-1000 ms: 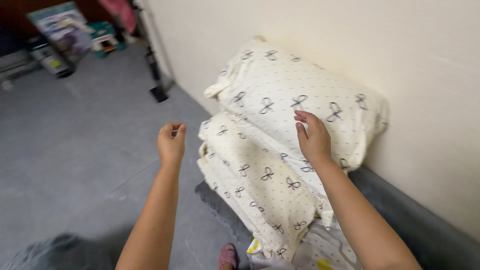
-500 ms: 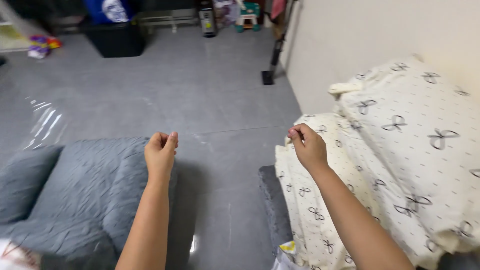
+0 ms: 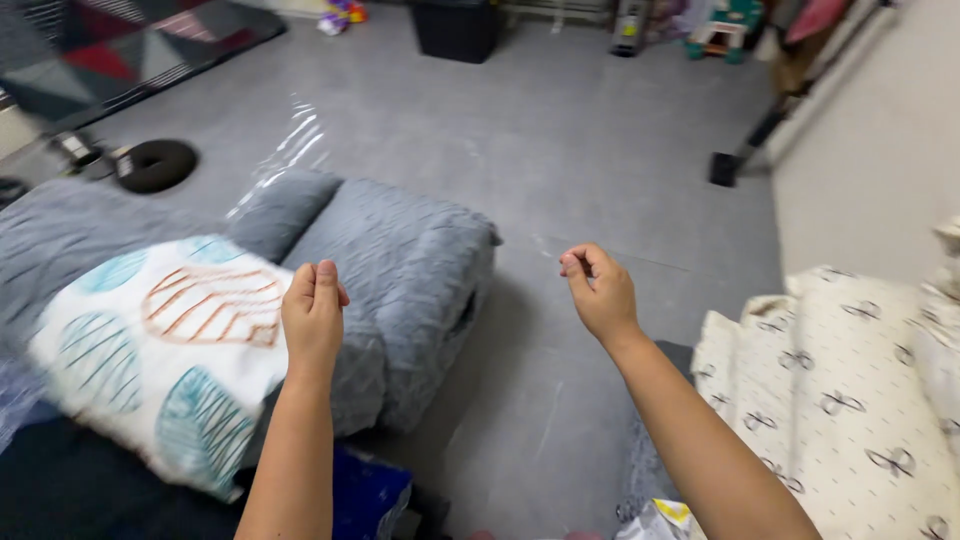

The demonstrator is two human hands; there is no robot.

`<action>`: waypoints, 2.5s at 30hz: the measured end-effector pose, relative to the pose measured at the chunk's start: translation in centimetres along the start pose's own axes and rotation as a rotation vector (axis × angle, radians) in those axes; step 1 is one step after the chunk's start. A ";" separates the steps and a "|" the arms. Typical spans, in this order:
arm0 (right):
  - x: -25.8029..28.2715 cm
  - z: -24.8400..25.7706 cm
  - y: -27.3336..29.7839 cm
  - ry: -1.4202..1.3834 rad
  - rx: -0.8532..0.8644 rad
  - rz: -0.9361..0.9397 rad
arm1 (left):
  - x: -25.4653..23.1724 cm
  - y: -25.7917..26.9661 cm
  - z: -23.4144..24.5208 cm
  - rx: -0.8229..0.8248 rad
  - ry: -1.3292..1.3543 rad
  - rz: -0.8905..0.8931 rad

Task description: The person puts a pillowcase on a blue pillow and then puts another pillowcase on a black pillow, smoothing them by hand.

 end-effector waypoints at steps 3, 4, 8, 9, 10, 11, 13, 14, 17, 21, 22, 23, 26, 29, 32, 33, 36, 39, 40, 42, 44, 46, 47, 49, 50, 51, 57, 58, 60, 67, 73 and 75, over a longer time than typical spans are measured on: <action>2.5 -4.5 0.3 -0.079 0.089 0.042 | 0.1 1.7 5.9 -0.088 0.178 0.086; 3.3 -5.9 0.2 -0.109 0.120 0.067 | 0.0 2.5 7.7 -0.131 0.156 0.103; 6.2 -11.2 -0.2 -0.276 0.278 0.165 | -1.2 6.5 13.8 -0.320 0.059 0.111; 7.0 -12.6 -0.3 -0.297 0.319 0.191 | -1.7 7.7 15.2 -0.370 0.041 0.116; 7.8 -13.9 -0.1 -0.378 0.368 0.201 | -2.2 9.2 16.4 -0.425 0.020 0.102; 8.6 -15.0 0.3 -0.458 0.418 0.207 | -2.8 10.8 17.6 -0.480 -0.003 0.088; 10.5 -17.1 1.4 -0.452 0.487 0.250 | -4.1 13.9 20.0 -0.586 -0.060 0.115; 11.3 -17.9 2.3 -0.421 0.516 0.263 | -4.7 15.8 21.0 -0.639 -0.097 0.148; 13.1 -20.9 5.1 -0.377 0.658 0.229 | -5.7 21.2 23.2 -0.818 -0.014 0.201; 15.7 -24.4 10.4 -0.581 0.807 0.347 | -6.9 28.3 24.8 -0.983 -0.120 0.210; 16.3 -25.1 11.7 -0.559 0.842 0.345 | -7.2 29.8 25.1 -0.999 -0.133 0.225; 17.1 -25.7 13.0 -0.538 0.877 0.344 | -7.6 31.3 25.6 -1.014 -0.146 0.240; 20.2 -27.2 16.5 -0.502 1.027 0.371 | -8.8 35.4 28.0 -1.128 -0.116 0.243; 24.5 -28.4 20.0 -0.554 1.052 0.495 | -10.1 39.6 30.9 -1.204 -0.148 0.205; 29.7 -29.0 24.5 -0.673 1.117 0.562 | -11.5 43.5 34.8 -1.264 -0.140 0.197; 31.5 -29.2 26.1 -0.691 1.132 0.575 | -11.9 44.8 36.3 -1.285 -0.155 0.190; 36.1 -29.4 31.9 -0.618 1.216 0.554 | -13.3 49.3 40.7 -1.336 -0.171 0.138; 40.1 -29.7 38.1 -0.496 1.315 0.484 | -14.7 53.8 44.7 -1.385 -0.101 0.145; 41.3 -29.9 40.1 -0.543 1.318 0.513 | -15.2 55.1 46.0 -1.386 -0.168 0.150; 43.4 -30.5 43.8 -0.600 1.336 0.550 | -16.1 57.6 48.1 -1.402 -0.248 0.157; 45.1 -31.2 47.0 -0.707 1.391 0.574 | -16.3 59.7 49.8 -1.435 -0.173 0.131; 46.5 -32.0 49.6 -0.641 1.441 0.550 | -16.5 61.5 51.0 -1.461 -0.179 0.173; 47.1 -32.6 50.8 -0.571 1.477 0.522 | -16.5 62.3 51.7 -1.473 -0.179 0.213; 49.2 -33.7 53.0 -0.631 1.497 0.542 | -16.8 63.6 53.5 -1.513 -0.167 0.235; 50.1 -34.3 53.9 -0.687 1.507 0.554 | -16.9 64.2 54.2 -1.541 -0.149 0.257; 51.0 -34.9 54.9 -0.688 1.518 0.562 | -17.1 64.8 55.1 -1.553 -0.150 0.256; 58.8 -39.3 61.7 -0.832 1.565 0.638 | -19.5 68.1 61.3 -1.651 -0.297 0.143; 59.9 -40.0 62.8 -0.880 1.612 0.614 | -19.9 68.6 61.9 -1.679 -0.330 0.170; 62.2 -41.1 65.3 -0.932 1.679 0.603 | -20.6 69.6 63.2 -1.729 -0.370 0.193; 67.1 -42.8 73.0 -0.950 1.727 0.642 | -21.3 74.2 68.3 -1.792 -0.379 0.197; 69.7 -45.8 79.8 -0.955 1.707 0.562 | -19.7 79.7 76.6 -1.773 -0.275 0.192; 70.6 -46.6 82.2 -0.941 1.666 0.533 | -19.3 81.6 80.2 -1.753 -0.195 0.194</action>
Point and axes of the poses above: each hand's wrist, its own y-axis away from the middle knuckle, its own z-axis out of the back of the hand, x = y × z, the point moved 2 cm from there along -y, towards the middle knuckle, and after that the axes turned 6 degrees about y, right-handed, at the moved point
